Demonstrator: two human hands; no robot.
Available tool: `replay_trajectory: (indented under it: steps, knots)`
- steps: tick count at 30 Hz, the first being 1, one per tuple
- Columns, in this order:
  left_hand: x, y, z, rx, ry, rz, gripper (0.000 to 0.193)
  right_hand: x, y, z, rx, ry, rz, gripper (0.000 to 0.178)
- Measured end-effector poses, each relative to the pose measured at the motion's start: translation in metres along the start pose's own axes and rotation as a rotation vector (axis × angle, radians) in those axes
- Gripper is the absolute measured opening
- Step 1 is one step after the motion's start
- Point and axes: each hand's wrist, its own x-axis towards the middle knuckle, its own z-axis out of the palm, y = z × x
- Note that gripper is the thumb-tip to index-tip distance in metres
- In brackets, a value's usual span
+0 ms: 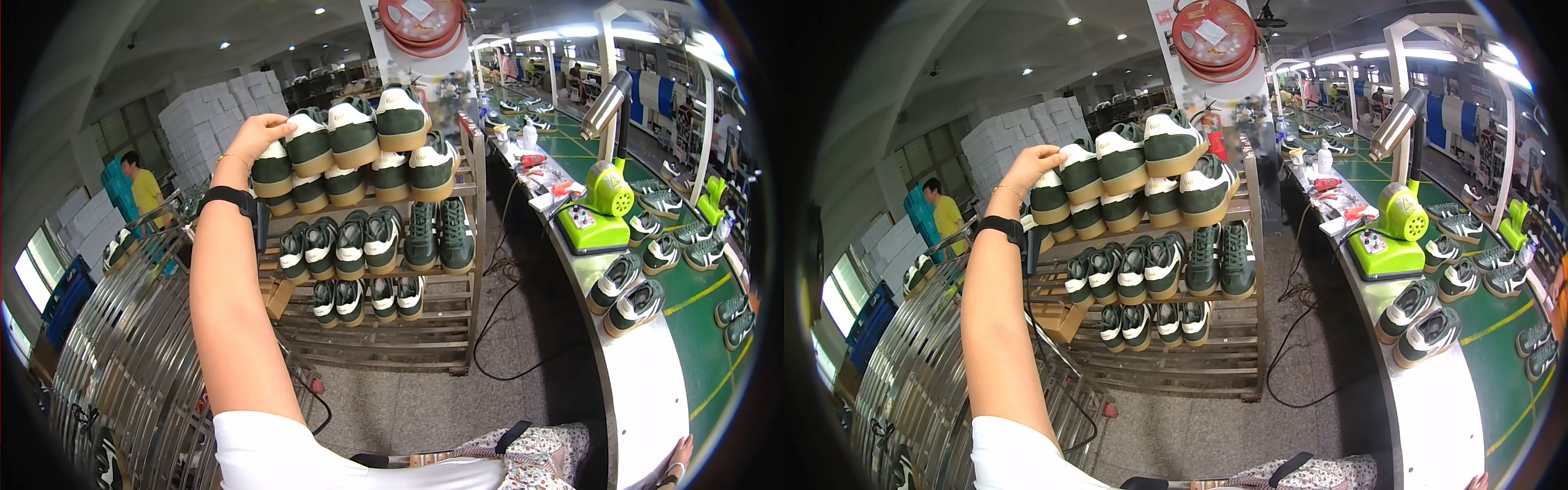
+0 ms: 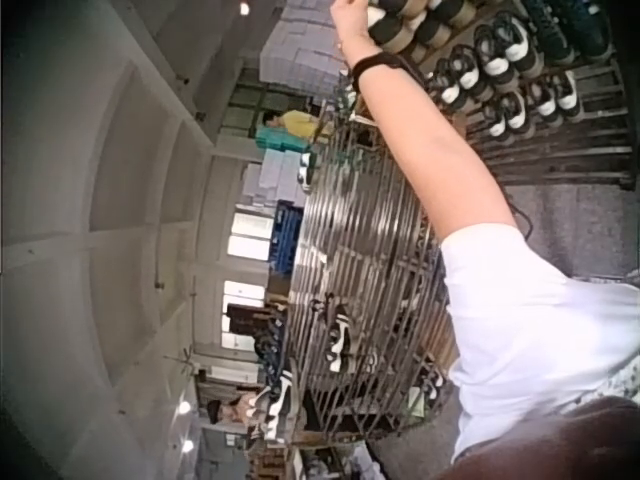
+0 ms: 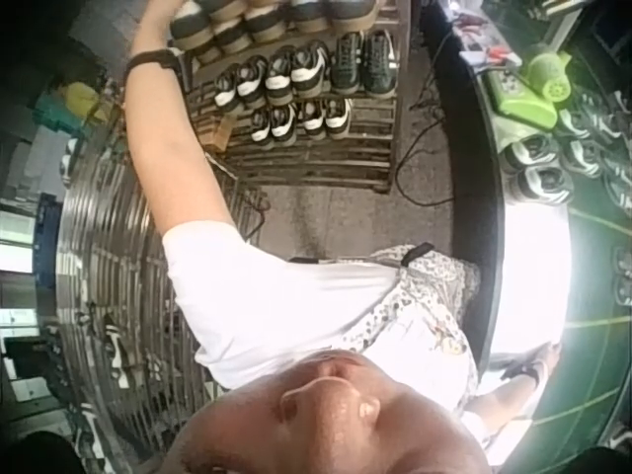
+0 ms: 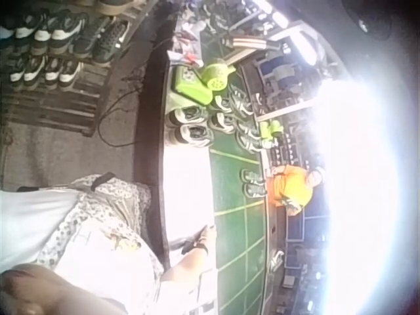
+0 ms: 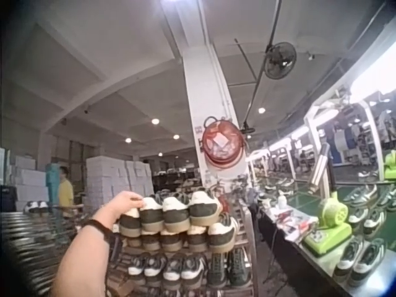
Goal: Inspecting, cleaning, and organizing green sneakers in a manufacturing facility.
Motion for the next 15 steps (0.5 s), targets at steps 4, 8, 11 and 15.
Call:
replay_trajectory:
  steps: [4,8,11,15]
  knots:
    - [-0.004,0.006,-0.002,-0.03,0.002,-0.044,0.031,-0.005,0.002,-0.006,0.05,0.006,-0.025,0.053]
    - [-0.005,0.0,-0.001,-0.104,-0.068,-0.117,0.029,-0.002,0.003,-0.003,0.084,-0.022,-0.027,0.053]
    - [0.0,-0.002,-0.006,-0.061,-0.092,-0.087,0.027,-0.006,0.004,-0.004,0.122,-0.022,-0.041,0.053]
    - [0.001,-0.005,-0.009,-0.133,-0.118,-0.111,0.027,-0.004,0.003,-0.005,0.166,-0.031,-0.061,0.054]
